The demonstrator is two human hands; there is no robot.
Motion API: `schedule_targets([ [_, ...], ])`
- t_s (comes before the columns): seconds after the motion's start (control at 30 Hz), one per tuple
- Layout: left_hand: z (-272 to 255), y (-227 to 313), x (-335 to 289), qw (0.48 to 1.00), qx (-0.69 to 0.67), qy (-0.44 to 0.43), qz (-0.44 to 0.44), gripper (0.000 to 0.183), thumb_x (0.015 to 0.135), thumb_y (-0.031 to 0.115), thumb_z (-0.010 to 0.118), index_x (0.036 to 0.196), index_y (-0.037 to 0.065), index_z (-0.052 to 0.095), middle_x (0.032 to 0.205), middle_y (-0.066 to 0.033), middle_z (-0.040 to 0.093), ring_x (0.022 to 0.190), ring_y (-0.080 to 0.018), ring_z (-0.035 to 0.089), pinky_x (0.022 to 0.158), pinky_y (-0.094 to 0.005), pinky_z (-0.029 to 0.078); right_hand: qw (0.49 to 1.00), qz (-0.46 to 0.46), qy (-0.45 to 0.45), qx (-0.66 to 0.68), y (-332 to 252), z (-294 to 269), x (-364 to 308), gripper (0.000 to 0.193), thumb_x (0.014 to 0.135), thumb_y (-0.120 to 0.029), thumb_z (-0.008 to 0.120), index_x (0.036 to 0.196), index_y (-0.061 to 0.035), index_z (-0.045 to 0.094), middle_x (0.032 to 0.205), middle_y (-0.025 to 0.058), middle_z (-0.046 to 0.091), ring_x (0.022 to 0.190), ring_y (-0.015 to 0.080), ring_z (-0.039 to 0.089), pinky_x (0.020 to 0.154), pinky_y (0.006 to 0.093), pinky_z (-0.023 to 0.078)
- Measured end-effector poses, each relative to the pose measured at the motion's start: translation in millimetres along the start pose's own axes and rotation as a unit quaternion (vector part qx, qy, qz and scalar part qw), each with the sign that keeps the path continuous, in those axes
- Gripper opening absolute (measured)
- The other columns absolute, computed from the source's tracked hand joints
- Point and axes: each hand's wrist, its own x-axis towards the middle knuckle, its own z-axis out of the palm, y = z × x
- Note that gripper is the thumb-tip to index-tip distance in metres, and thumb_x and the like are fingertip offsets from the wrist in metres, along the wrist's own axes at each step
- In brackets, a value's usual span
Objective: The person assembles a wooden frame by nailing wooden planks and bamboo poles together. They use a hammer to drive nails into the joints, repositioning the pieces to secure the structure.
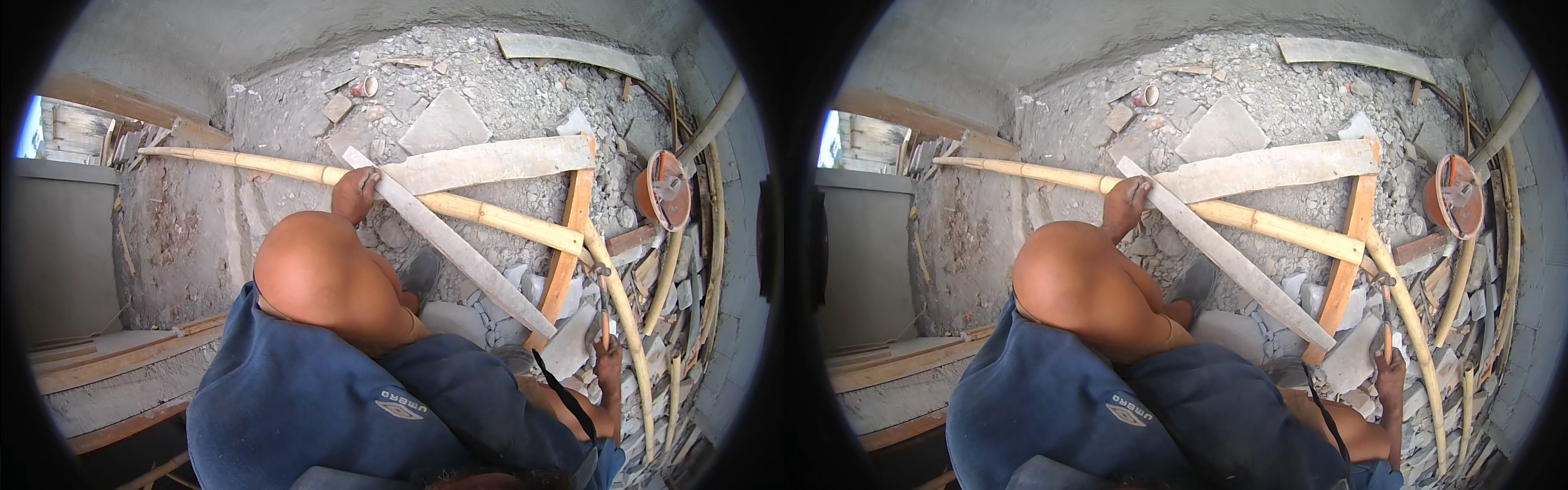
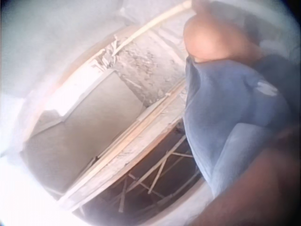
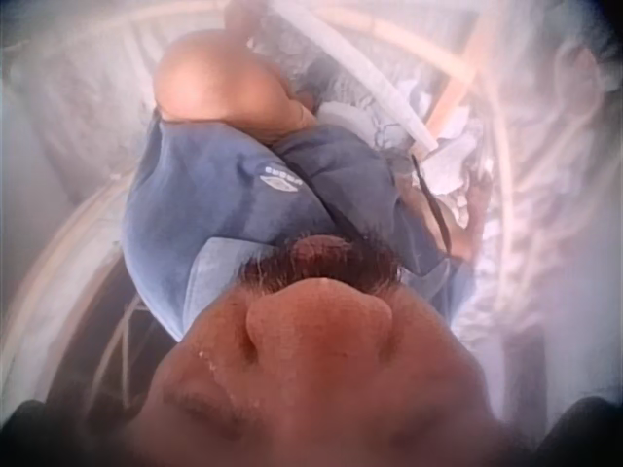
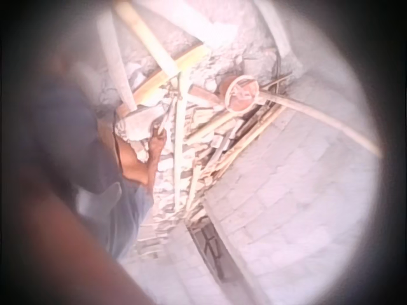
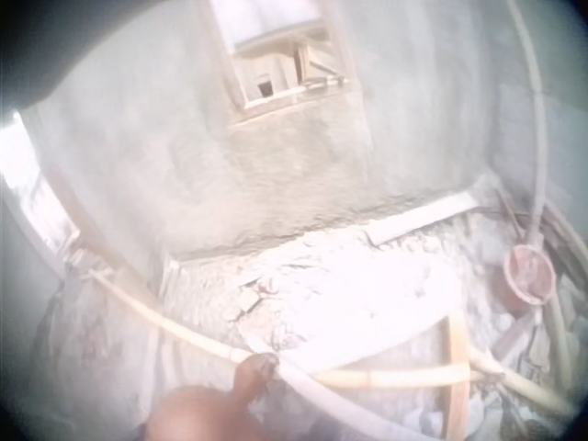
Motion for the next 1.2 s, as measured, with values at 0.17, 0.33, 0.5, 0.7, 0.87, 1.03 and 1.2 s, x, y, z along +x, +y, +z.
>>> schedule_targets([
  [0.17, 7, -8, -7, 0.999, 0.014, 0.032, 0.02, 0.014, 0.101, 0.016, 0.075, 0.106, 0.003, 0.078, 0.104, -0.0188, 0.078, 0.097, -0.04, 0.074, 0.089, -0.0486, 0.058, 0.993, -0.044, -0.042, 0.101, -117, -45, -46, 0.016, 0.106, -0.022, 0.069, 0.104, -0.0098, 0.058, 0.061, -0.0068, 0.045, 0.041, 0.0054, 0.037, 0.04, 0.0264, 0.034],
  [0.33, 9, -13, -10, 0.996, 0.024, 0.082, 0.03, 0.013, 0.102, 0.015, 0.073, 0.107, 0.003, 0.077, 0.104, -0.0166, 0.078, 0.099, -0.0388, 0.073, 0.09, -0.0476, 0.058, 0.973, -0.175, -0.122, 0.087, -245, 17, -46, 0.026, 0.106, -0.012, 0.062, 0.129, -0.0003, 0.065, 0.075, 0.0004, 0.06, 0.057, 0.0102, 0.056, 0.052, 0.0271, 0.046],
  [0.5, 18, -15, -8, 0.995, 0.012, 0.071, 0.065, 0.011, 0.1, 0.011, 0.075, 0.107, 0.003, 0.078, 0.105, -0.0163, 0.078, 0.1, -0.0387, 0.074, 0.091, -0.0478, 0.058, 0.923, -0.336, -0.174, -0.068, -321, 139, -29, 0.037, 0.116, -0.029, 0.057, 0.138, 0.0008, 0.06, 0.088, 0.0147, 0.068, 0.069, 0.0246, 0.066, 0.067, 0.0373, 0.052],
  [0.7, 11, -3, -9, 0.99, 0.029, 0.098, 0.1, 0.012, 0.096, 0.004, 0.076, 0.108, 0.002, 0.077, 0.105, -0.017, 0.078, 0.101, -0.0393, 0.074, 0.093, -0.0479, 0.058, 0.884, -0.403, -0.185, -0.149, -348, 292, -39, 0.036, 0.115, -0.035, 0.054, 0.131, -0.0028, 0.052, 0.084, 0.0297, 0.072, 0.081, 0.0565, 0.071, 0.07, 0.0633, 0.053],
  [0.87, 19, -25, -16, 0.991, 0.065, 0.086, 0.082, 0.019, 0.092, 0.007, 0.079, 0.11, 0.003, 0.077, 0.111, -0.016, 0.079, 0.107, -0.0369, 0.074, 0.098, -0.0485, 0.057, 0.889, -0.35, -0.188, -0.229, -350, 320, -34, 0.037, 0.116, -0.038, 0.053, 0.121, -0.0014, 0.052, 0.084, 0.0306, 0.072, 0.078, 0.0547, 0.072, 0.068, 0.0638, 0.053],
  [1.03, 17, -25, -16, 0.991, 0.046, 0.079, 0.094, 0.021, 0.091, 0.004, 0.08, 0.112, 0.004, 0.077, 0.111, -0.016, 0.079, 0.108, -0.0373, 0.074, 0.1, -0.0484, 0.057, 0.886, -0.447, -0.111, -0.045, -387, 279, -69, 0.037, 0.115, -0.038, 0.056, 0.12, -0.0006, 0.055, 0.084, 0.0303, 0.072, 0.076, 0.0536, 0.072, 0.067, 0.0597, 0.055],
  [1.2, 20, -19, -14, 0.993, 0.029, 0.075, 0.091, 0.024, 0.09, 0.002, 0.079, 0.113, 0.004, 0.077, 0.111, -0.0161, 0.079, 0.107, -0.0375, 0.074, 0.1, -0.0482, 0.057, 0.891, -0.425, -0.12, -0.106, -365, 301, -52, 0.035, 0.114, -0.033, 0.06, 0.115, 0.0016, 0.057, 0.08, 0.0295, 0.07, 0.079, 0.0521, 0.072, 0.066, 0.0581, 0.052],
])
